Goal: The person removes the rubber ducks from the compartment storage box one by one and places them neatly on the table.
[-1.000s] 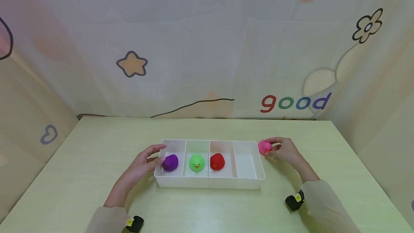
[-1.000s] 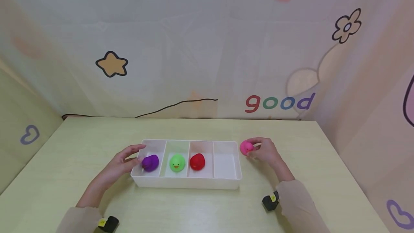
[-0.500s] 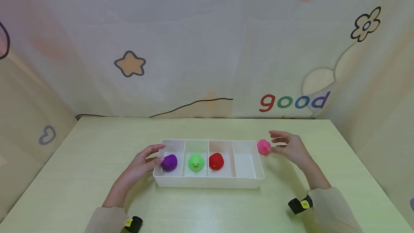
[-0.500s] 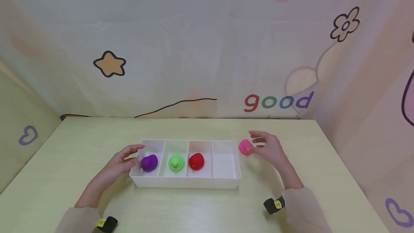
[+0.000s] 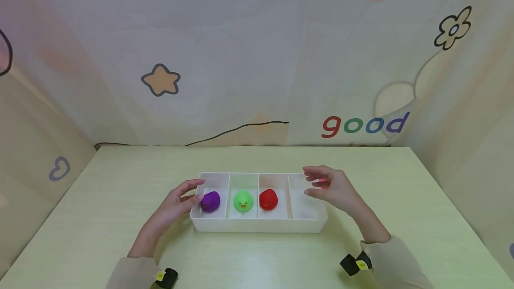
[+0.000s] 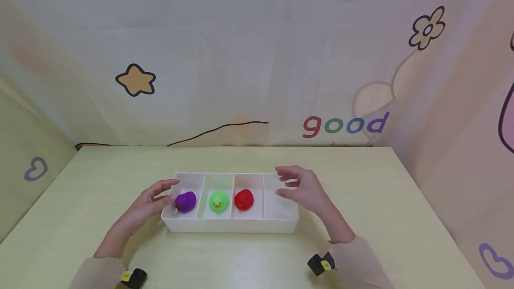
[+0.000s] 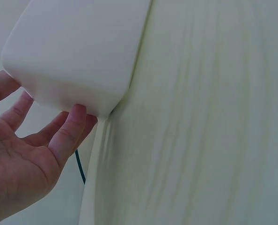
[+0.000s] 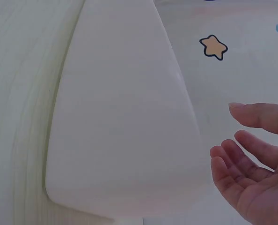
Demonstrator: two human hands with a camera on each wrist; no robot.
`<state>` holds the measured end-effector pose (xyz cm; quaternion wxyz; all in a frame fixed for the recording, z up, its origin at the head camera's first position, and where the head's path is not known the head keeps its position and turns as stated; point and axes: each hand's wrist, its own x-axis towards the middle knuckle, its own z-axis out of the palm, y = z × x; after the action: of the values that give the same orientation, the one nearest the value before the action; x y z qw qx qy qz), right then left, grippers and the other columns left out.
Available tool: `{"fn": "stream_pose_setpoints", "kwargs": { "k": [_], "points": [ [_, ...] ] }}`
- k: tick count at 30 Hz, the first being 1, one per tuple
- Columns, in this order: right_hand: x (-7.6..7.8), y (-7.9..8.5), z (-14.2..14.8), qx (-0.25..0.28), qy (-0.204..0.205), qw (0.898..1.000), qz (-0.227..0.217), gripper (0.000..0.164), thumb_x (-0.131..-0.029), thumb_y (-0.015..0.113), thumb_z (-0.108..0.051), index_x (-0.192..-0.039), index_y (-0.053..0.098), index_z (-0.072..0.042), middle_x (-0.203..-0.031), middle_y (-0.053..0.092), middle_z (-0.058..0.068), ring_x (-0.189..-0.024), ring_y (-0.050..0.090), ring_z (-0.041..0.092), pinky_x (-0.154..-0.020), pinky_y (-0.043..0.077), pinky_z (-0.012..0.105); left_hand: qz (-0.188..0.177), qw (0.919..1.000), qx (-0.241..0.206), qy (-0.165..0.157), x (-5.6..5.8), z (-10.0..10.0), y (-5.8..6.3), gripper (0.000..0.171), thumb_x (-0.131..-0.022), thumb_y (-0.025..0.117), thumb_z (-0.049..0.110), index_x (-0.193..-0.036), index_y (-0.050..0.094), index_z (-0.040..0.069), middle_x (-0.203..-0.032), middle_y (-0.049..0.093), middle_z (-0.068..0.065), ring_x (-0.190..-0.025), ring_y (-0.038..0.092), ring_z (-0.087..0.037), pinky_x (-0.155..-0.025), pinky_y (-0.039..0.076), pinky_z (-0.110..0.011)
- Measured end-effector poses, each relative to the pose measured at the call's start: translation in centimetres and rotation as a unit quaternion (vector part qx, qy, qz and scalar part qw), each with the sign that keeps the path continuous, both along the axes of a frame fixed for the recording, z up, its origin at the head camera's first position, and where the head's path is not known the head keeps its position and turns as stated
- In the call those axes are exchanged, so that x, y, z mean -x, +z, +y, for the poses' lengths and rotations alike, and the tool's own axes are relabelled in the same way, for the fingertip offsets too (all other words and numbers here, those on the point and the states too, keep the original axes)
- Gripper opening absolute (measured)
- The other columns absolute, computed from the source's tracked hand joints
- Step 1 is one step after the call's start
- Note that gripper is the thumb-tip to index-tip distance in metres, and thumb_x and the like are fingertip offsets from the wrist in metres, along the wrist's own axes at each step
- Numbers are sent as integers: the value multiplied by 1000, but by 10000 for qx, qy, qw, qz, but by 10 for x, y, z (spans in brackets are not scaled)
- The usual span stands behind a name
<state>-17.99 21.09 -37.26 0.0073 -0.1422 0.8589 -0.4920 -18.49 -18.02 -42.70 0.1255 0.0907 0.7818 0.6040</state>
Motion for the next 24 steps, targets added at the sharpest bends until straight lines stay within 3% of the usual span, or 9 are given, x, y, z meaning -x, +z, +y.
{"fn": "stream_pose_setpoints", "kwargs": {
  "k": [8, 24],
  "points": [
    [-1, -3, -35, -74, 444, 9990, 31, 47, -75, 72, -1, -119, 56, 3, -111, 59, 21, -97, 58, 35, -83, 50, 41, 7, 10000, -30, 2, 0, -1, 0, 49, -90, 58, 24, -133, 42, 10, -140, 32, -20, -120, 41, -43, -91, 44, -48],
    [8, -16, -74, -531, 911, 9944, -124, 45, -76, 70, 1, -119, 57, 3, -115, 58, 18, -98, 58, 32, -83, 50, 41, -48, 10000, -1, 49, 0, -1, -1, 50, -89, 59, 26, -133, 42, 11, -140, 32, -20, -122, 39, -43, -92, 43, -48]
  ]
}}
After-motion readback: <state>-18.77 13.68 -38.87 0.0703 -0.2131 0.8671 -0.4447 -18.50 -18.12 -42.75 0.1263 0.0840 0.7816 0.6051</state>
